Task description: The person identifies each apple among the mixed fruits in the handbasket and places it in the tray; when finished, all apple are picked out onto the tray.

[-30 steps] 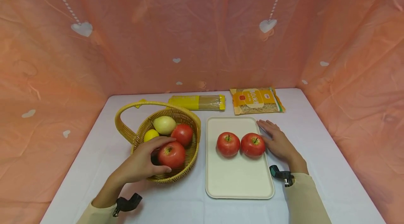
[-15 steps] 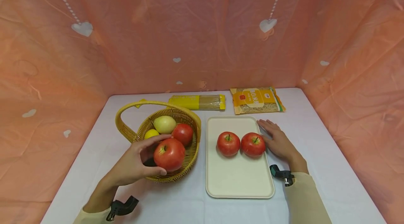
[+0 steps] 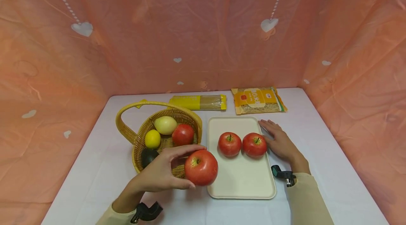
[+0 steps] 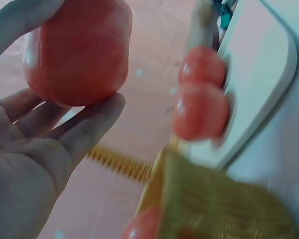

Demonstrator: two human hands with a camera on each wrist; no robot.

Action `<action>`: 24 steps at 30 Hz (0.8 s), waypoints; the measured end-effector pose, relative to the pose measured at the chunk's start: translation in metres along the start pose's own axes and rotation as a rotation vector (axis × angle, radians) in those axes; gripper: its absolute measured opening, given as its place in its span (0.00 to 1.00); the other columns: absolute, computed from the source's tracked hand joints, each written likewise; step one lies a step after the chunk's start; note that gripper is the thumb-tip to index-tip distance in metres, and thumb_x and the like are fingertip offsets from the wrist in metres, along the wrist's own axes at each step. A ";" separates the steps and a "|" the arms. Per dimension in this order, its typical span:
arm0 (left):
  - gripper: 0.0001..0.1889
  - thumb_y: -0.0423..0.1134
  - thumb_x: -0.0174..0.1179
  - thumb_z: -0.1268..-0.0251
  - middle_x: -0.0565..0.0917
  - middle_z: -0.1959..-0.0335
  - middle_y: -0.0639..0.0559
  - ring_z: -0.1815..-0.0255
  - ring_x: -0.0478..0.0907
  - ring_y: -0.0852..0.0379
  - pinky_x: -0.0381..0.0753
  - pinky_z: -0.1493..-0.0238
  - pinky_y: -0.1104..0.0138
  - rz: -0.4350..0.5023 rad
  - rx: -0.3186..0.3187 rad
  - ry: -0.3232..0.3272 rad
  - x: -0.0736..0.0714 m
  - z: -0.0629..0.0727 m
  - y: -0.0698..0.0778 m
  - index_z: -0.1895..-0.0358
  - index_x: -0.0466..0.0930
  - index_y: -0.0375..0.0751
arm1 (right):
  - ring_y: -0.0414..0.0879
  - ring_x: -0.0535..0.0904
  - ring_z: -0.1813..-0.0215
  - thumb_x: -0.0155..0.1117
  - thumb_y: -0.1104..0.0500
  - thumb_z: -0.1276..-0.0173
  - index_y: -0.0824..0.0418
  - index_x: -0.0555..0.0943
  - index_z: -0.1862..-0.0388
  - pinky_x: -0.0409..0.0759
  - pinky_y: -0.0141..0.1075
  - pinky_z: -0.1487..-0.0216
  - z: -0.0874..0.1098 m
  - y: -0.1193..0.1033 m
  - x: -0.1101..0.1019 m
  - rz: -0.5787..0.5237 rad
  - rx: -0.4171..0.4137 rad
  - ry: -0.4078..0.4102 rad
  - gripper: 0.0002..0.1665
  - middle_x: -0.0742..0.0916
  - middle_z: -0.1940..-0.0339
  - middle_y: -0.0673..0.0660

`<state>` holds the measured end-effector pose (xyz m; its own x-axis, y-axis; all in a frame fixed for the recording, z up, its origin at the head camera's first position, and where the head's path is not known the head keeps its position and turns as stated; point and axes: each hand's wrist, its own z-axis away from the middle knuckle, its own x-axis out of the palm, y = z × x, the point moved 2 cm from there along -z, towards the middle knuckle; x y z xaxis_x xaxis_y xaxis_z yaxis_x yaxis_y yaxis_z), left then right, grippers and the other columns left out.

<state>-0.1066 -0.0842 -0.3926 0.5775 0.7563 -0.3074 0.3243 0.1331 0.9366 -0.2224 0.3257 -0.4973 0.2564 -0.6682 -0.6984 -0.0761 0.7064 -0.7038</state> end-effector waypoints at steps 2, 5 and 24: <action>0.45 0.34 0.85 0.46 0.84 0.29 0.54 0.29 0.82 0.57 0.84 0.29 0.62 -0.007 0.012 -0.025 0.009 -0.008 0.000 0.22 0.76 0.50 | 0.72 0.42 0.08 0.60 0.50 0.15 0.54 0.61 0.10 0.44 0.82 0.19 0.000 0.000 0.000 -0.005 0.003 -0.003 0.40 0.59 0.09 0.68; 0.45 0.35 0.85 0.45 0.84 0.29 0.54 0.30 0.81 0.60 0.84 0.30 0.65 -0.054 0.038 -0.055 0.022 -0.019 -0.001 0.21 0.76 0.49 | 0.72 0.42 0.08 0.60 0.50 0.15 0.54 0.61 0.10 0.43 0.82 0.19 0.001 -0.001 0.000 -0.011 0.006 -0.007 0.40 0.59 0.09 0.68; 0.44 0.45 0.85 0.42 0.85 0.29 0.57 0.32 0.79 0.71 0.77 0.29 0.75 -0.347 0.073 -0.108 0.087 -0.075 -0.021 0.21 0.75 0.44 | 0.71 0.43 0.08 0.61 0.49 0.16 0.53 0.62 0.10 0.46 0.83 0.20 0.001 -0.002 -0.002 0.002 0.005 -0.009 0.41 0.60 0.09 0.67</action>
<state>-0.1199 0.0268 -0.4259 0.4984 0.6016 -0.6242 0.5648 0.3210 0.7603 -0.2212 0.3256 -0.4946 0.2649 -0.6645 -0.6988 -0.0715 0.7092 -0.7014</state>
